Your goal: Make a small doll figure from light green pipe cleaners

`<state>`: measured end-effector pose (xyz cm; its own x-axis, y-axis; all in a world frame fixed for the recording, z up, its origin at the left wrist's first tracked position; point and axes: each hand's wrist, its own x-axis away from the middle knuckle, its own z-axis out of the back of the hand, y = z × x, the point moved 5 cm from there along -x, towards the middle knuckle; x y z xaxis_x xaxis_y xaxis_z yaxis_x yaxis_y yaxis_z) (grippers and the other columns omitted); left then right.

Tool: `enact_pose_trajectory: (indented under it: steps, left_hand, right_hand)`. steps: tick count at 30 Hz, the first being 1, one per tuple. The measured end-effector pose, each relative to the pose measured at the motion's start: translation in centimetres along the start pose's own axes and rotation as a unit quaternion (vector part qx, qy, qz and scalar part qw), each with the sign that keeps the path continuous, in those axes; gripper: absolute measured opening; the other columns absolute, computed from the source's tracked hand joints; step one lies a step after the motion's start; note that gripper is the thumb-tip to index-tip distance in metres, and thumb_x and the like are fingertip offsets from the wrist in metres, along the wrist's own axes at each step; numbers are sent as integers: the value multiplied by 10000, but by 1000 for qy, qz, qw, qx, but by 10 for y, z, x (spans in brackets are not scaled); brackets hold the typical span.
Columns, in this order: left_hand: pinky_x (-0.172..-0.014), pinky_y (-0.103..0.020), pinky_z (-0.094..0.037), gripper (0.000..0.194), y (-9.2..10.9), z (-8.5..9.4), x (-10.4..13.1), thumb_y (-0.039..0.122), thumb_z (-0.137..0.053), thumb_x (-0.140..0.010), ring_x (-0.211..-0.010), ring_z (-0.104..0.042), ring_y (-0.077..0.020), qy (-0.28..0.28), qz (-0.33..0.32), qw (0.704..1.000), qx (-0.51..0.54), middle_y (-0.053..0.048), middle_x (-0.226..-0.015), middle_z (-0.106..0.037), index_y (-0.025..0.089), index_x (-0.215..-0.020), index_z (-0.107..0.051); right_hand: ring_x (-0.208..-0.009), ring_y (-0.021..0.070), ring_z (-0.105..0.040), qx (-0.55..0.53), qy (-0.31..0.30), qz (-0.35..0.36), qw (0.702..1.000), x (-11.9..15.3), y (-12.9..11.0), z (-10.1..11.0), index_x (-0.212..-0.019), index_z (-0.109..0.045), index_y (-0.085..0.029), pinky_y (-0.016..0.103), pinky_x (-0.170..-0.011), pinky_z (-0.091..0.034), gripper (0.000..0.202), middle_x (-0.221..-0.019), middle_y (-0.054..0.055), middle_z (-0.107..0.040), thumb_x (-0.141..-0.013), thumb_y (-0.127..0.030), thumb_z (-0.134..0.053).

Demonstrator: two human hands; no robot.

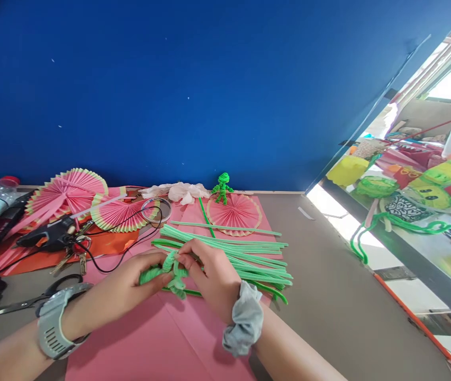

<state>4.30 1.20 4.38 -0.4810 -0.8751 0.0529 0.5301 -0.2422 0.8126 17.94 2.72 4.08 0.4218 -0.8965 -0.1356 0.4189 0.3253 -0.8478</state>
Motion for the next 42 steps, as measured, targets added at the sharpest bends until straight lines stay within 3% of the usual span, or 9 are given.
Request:
enact_pose_trajectory:
  steps: [5, 8, 12, 15, 17, 22, 30, 37, 42]
  left_hand:
    - [-829, -307, -414, 241, 6, 1, 2, 362, -408, -866, -918, -524, -194, -20, -29, 994, 106, -34, -952, -585, 211, -954, -573]
    - [-808, -298, -430, 259, 4, 3, 1, 372, -393, -874, -866, -537, -183, -11, -25, 992, 123, -37, -900, -580, 201, -962, -568]
    - [-834, -295, -412, 180, -6, 8, 0, 329, -426, -868, -915, -525, -182, 89, -12, 994, 61, -30, -953, -574, 207, -935, -539]
    - [-894, -320, -361, 131, -11, 13, 2, 299, -476, -842, -1024, -484, -204, 169, -17, 985, -32, -21, -1020, -569, 228, -938, -529]
    - [-894, -339, -355, 128, -13, 15, 3, 312, -499, -823, -1032, -480, -224, 192, -17, 978, -85, -28, -999, -581, 224, -909, -534]
    - [-857, -364, -364, 167, -12, 17, 2, 351, -502, -815, -967, -513, -239, 182, -32, 970, -159, -41, -946, -607, 209, -891, -547]
    - [-748, -304, -378, 113, -3, 16, -2, 297, -503, -800, -820, -540, -205, 120, -40, 979, -157, -14, -813, -616, 206, -787, -568]
    - [-561, -240, -352, 244, -15, 12, -3, 373, -436, -830, -624, -498, -146, 53, 28, 993, -103, 23, -655, -540, 183, -704, -525]
    - [-606, -231, -393, 245, -19, 8, -3, 382, -427, -830, -706, -535, -153, 26, 42, 998, -35, 14, -753, -580, 180, -787, -559]
  right_hand:
    - [-522, 81, -462, -253, -26, -84, 963, -4, 13, -10, -749, -459, -178, 200, -503, -390, 224, -602, -40, -494, -829, -384, -492]
    - [-448, 69, -405, -304, -37, -103, 946, -2, 17, -18, -755, -399, -194, 192, -460, -359, 212, -540, -72, -446, -842, -377, -464]
    - [-478, 72, -345, -99, 5, -37, 994, -1, 14, -14, -741, -424, -190, 185, -463, -294, 130, -558, -69, -400, -846, -265, -445]
    - [-513, 86, -388, 65, -3, 3, 998, 0, 6, -10, -801, -469, -190, 200, -501, -311, 50, -633, -42, -487, -826, -168, -431]
    - [-515, 92, -426, 123, -30, 11, 992, 0, 2, -9, -845, -480, -193, 207, -506, -326, 75, -669, -31, -528, -819, -143, -429]
    - [-697, 139, -526, 196, -71, 93, 974, -2, -8, -3, -902, -515, -186, 243, -609, -412, 133, -802, 33, -567, -857, -142, -398]
    - [-1018, 168, -466, 249, -51, 235, 938, -3, -17, 10, -890, -535, -181, 317, -864, -413, 171, -1077, 74, -541, -852, -73, -408]
    - [-1091, 186, -448, 399, -23, 354, 846, 13, -24, -4, -891, -579, -193, 378, -975, -333, 175, -1113, 28, -587, -876, -124, -419]
    - [-941, 177, -538, 383, -39, 312, 869, 9, -14, -8, -897, -562, -166, 324, -823, -450, 194, -1045, 70, -608, -878, -112, -377]
